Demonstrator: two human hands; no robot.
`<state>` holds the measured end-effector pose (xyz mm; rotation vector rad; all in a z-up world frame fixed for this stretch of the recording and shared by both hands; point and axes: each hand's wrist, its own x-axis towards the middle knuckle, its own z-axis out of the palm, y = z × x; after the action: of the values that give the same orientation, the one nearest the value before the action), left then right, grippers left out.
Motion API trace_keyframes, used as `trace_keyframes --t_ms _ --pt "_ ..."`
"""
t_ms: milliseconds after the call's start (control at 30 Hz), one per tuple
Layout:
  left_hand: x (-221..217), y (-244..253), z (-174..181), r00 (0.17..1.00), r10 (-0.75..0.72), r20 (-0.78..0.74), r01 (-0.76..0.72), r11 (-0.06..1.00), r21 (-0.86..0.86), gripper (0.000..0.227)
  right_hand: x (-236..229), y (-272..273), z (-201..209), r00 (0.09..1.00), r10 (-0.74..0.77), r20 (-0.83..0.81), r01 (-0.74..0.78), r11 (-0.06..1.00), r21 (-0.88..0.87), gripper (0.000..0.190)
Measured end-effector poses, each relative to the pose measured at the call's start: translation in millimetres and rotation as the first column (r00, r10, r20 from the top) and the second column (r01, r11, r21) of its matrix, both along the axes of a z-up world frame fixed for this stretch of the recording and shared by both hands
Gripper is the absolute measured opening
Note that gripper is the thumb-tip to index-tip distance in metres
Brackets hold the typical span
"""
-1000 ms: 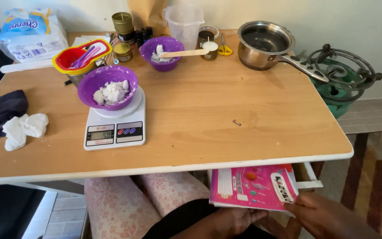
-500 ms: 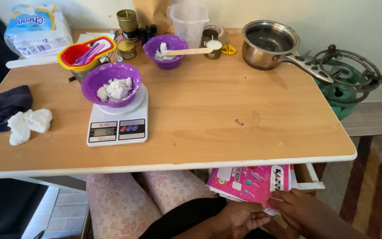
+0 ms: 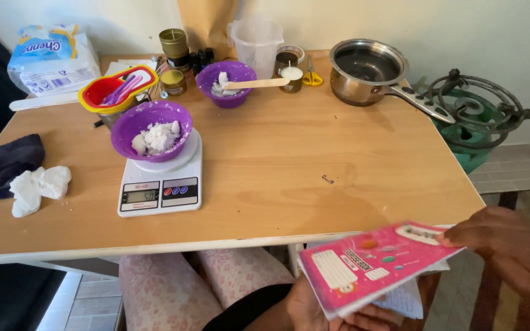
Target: The person is reading through a pink instruction book and writing notes in a white notebook at a workstation.
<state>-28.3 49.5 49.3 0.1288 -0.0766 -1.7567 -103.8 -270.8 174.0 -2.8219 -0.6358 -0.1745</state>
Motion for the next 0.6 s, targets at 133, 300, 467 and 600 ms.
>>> trace_keyframes --t_ms 133,300,467,600 --pt "12 26 58 0.894 0.430 0.127 -0.429 0.902 -0.034 0.100 21 19 4 0.975 0.053 0.214 -0.122 0.939 0.321 0.028" --pt "42 45 51 0.807 0.555 0.203 -0.590 0.765 0.257 0.051 60 76 -6 0.968 -0.158 -0.197 0.252 0.626 0.737 0.020" --pt "78 52 47 0.486 0.554 0.676 -0.867 0.405 0.291 0.034 90 148 -40 0.722 0.011 -0.692 0.677 -0.216 0.703 0.050" --pt "94 61 61 0.130 -0.123 0.984 -0.961 0.231 0.155 0.039 105 192 -30 0.601 -0.201 -0.773 0.788 -0.008 0.615 0.054"
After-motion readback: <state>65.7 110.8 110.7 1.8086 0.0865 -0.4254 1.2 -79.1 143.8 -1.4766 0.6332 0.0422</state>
